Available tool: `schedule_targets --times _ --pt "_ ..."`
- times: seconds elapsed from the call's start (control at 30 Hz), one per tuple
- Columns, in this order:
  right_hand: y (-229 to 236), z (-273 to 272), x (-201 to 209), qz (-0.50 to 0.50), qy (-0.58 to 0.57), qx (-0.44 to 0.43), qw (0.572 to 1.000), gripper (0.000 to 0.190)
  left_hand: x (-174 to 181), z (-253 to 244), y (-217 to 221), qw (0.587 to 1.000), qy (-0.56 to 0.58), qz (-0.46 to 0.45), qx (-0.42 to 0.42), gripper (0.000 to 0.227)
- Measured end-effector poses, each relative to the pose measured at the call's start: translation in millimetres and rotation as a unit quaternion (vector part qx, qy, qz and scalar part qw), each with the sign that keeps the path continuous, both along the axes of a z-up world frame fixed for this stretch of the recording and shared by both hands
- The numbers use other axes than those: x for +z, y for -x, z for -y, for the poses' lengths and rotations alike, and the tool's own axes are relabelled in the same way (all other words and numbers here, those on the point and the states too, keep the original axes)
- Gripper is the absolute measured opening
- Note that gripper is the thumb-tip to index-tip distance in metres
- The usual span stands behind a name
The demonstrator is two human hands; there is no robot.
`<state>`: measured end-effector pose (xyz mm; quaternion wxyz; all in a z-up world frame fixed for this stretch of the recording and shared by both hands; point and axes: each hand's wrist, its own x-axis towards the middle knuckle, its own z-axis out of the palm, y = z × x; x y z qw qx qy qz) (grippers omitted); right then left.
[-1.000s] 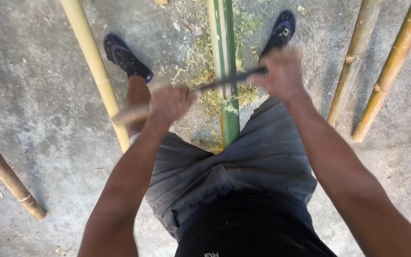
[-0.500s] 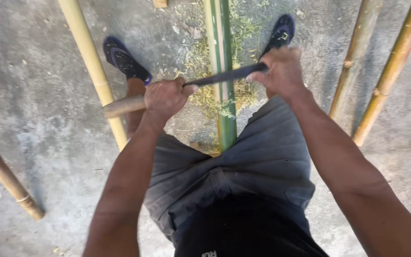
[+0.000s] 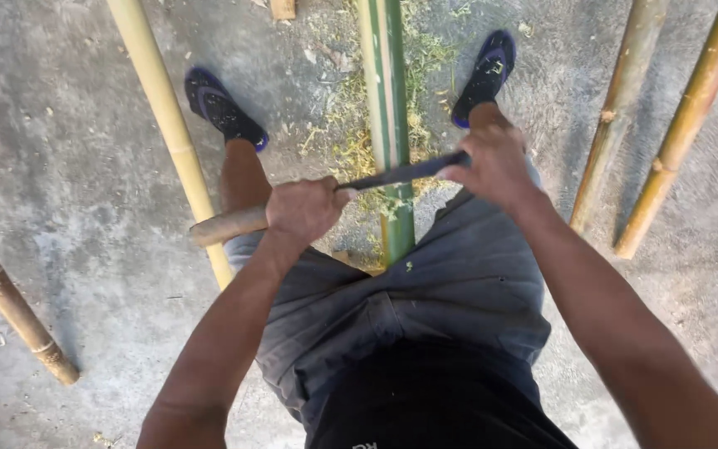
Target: Stripping and shaving a bamboo pole using a machete.
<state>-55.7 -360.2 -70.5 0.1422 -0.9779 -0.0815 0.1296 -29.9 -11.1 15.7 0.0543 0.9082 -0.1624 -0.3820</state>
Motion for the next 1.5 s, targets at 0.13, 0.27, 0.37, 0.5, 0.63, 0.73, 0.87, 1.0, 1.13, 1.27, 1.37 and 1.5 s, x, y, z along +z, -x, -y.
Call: schedule_targets --times 0.13,0.27,0.37,0.5,0.63,0.73,0.87,1.0,1.13,1.27,1.37,1.5 --pt "-28 -5 11 0.023 -0.051 0.043 0.998 0.064 -12 0 -25 0.999 0.029 0.017 -0.015 0.065" --pt "-22 -32 59 -0.087 0.036 -0.013 0.995 0.052 -36 -11 -18 1.0 0.02 -0.001 -0.005 0.068" --pt "-17 -30 57 -0.071 0.062 -0.013 0.995 0.047 -56 -18 -25 0.998 0.037 -0.046 -0.023 0.071" --pt "-36 -20 67 -0.005 0.048 0.01 0.999 0.045 -69 -5 -32 0.99 0.112 0.065 0.048 0.079" --pt "-18 -13 58 0.055 0.1 0.038 0.993 0.048 -60 -1 -14 0.997 0.036 -0.061 0.002 0.077" --pt "-28 -21 70 -0.017 0.074 0.008 0.997 0.048 -58 -2 -30 0.998 0.029 -0.044 -0.023 0.074" --pt "-18 -34 83 -0.01 0.071 0.018 0.997 0.05 -53 -7 -11 0.998 0.053 0.02 -0.03 0.069" --pt "18 -18 44 0.008 0.073 0.062 0.995 0.056 -31 -13 -1 0.994 0.041 -0.094 -0.032 0.062" --pt "-21 -28 55 -0.032 0.006 -0.003 0.999 0.05 0 -5 -25 0.999 0.024 -0.017 0.038 0.062" --pt "-19 -36 47 -0.087 0.04 0.007 0.995 0.054 0 -18 -2 0.998 0.024 -0.031 0.042 0.056" --pt "5 -33 62 -0.049 0.015 0.024 0.998 0.059 14 -21 20 0.997 0.054 0.012 0.058 0.053" --pt "31 -33 123 0.134 -0.085 -0.019 0.987 0.062 33 -19 19 0.985 0.061 -0.009 0.161 0.06"
